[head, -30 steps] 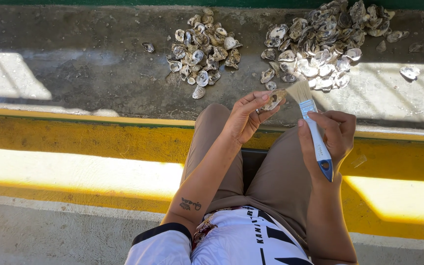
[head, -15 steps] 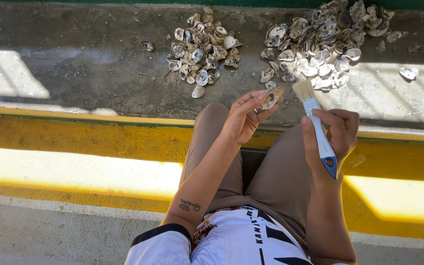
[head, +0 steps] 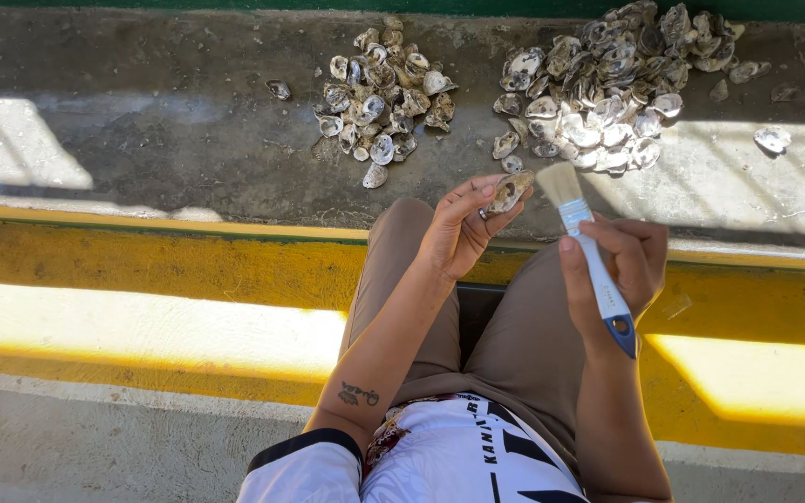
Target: Cleaning empty oyster shells using a small brush.
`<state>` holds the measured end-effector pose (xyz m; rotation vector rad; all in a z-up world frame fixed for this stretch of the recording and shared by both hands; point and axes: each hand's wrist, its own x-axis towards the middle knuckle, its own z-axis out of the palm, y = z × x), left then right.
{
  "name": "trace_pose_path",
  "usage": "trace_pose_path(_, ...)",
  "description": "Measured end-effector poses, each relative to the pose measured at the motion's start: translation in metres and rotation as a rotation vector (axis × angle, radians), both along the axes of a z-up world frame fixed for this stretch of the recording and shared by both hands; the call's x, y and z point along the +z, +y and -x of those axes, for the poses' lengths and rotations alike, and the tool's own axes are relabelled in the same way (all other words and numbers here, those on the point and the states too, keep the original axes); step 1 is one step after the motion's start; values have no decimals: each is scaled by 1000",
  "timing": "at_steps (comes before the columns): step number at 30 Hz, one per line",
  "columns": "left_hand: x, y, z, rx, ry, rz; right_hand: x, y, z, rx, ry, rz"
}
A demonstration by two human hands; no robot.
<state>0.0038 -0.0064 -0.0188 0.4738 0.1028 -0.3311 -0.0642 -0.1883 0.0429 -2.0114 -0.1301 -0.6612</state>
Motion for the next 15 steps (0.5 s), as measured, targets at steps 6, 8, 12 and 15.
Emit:
trace_pose_path(6, -34, -8, -1, 2, -11, 74, 4, 9, 0, 147, -84, 152)
trace_pose_path(8, -19, -7, 0, -10, -19, 57, -2, 1, -2, 93, -89, 156)
trace_pose_path(12, 1, -7, 5, -29, -4, 64, -7, -8, -4, 24, -126, 119)
trace_pose_path(15, -16, -8, 5, -54, 17, 85, -3, -4, 1, 155, -158, 89)
